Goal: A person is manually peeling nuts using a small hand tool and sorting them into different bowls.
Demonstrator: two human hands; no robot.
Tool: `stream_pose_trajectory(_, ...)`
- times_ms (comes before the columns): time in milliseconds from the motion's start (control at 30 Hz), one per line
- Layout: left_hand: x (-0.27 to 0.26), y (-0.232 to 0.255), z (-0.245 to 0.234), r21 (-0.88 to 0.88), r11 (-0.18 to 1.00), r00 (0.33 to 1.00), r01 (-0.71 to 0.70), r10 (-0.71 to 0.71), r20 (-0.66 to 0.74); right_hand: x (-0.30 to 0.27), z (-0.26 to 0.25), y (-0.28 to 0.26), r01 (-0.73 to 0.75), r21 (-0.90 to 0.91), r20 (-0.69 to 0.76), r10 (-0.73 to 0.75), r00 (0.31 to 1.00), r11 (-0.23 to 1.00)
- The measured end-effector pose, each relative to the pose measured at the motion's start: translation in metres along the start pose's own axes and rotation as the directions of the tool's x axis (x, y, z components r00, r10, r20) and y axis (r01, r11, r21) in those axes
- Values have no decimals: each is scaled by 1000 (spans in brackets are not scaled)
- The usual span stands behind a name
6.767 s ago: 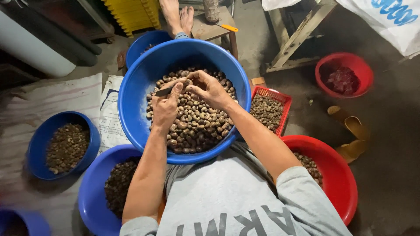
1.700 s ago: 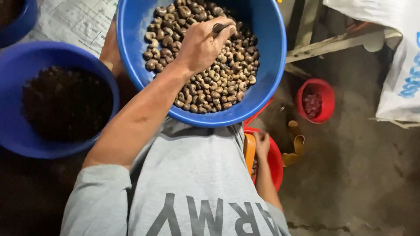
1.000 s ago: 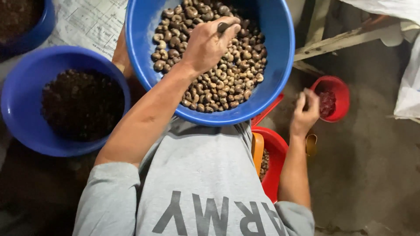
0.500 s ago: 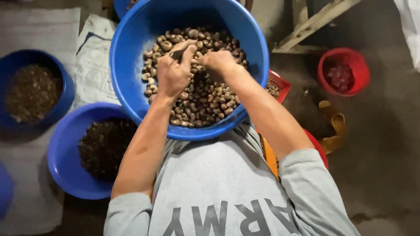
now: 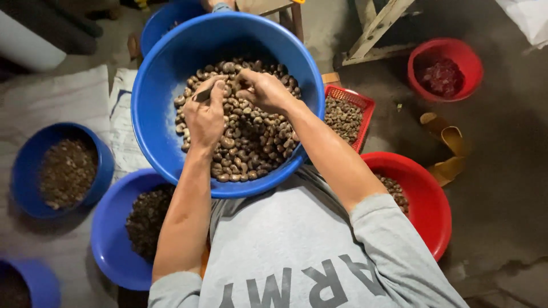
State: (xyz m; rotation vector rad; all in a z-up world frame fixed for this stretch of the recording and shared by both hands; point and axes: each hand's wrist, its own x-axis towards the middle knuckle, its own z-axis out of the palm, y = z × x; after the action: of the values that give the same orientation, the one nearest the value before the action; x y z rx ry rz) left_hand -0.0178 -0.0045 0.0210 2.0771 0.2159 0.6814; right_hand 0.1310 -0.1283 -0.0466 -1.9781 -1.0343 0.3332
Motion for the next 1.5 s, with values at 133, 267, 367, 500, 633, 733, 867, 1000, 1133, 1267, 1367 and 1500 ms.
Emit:
stream_pose_trajectory(133, 2, 10, -3, -24, 999, 999, 35, -34, 32, 2, -3, -7, 72, 403, -58, -54, 997, 912)
stream_pose_trajectory(267, 5, 6, -1, -84, 995, 999, 51, -51, 3, 6, -5, -12, 83, 590, -54, -63, 997, 803)
stream_pose_trajectory(367, 4, 16, -2, -158, 986, 998, 58, -57, 8, 10, -3, -6, 83, 664, -44, -72, 996, 743)
stream_pose_trajectory(500, 4, 11, 1, -232, 972, 999, 42, -47, -15, 12, -3, -4, 141, 665, -73, -125, 990, 733)
stream_pose_trajectory(633, 2, 13, -1, -151, 988, 999, 23, -28, -35, 11, 3, 0, 115, 642, -43, -114, 993, 758)
stream_pose_trajectory(733, 1, 17, -1, -146, 989, 999, 4, -10, -41, 11, 5, 0, 116, 599, -39, -115, 993, 792)
stream_pose_trajectory(867, 2, 11, 1, -169, 985, 1000, 22, -25, -15, 8, 3, -4, 99, 594, -64, -75, 995, 799)
stream_pose_trajectory(1000, 3, 1, 2, -116, 990, 997, 76, -79, -25, 4, 0, -9, 112, 553, -82, -80, 993, 826)
stream_pose_trajectory(1133, 3, 7, 3, -116, 985, 990, 131, -136, -37, 4, 0, -11, 138, 532, -116, -89, 989, 836)
stream_pose_trajectory(1267, 7, 2, 4, -115, 987, 991, 116, -122, -50, 4, -2, -11, 161, 503, -161, -90, 983, 849)
stream_pose_trajectory(1367, 7, -5, 5, -111, 986, 989, 124, -131, -63, 1, 0, -13, 199, 445, -186, -128, 974, 873)
stream_pose_trajectory(1500, 7, -4, 2, -128, 987, 991, 102, -111, -70, -2, -2, -18, 233, 387, -200, -165, 966, 892)
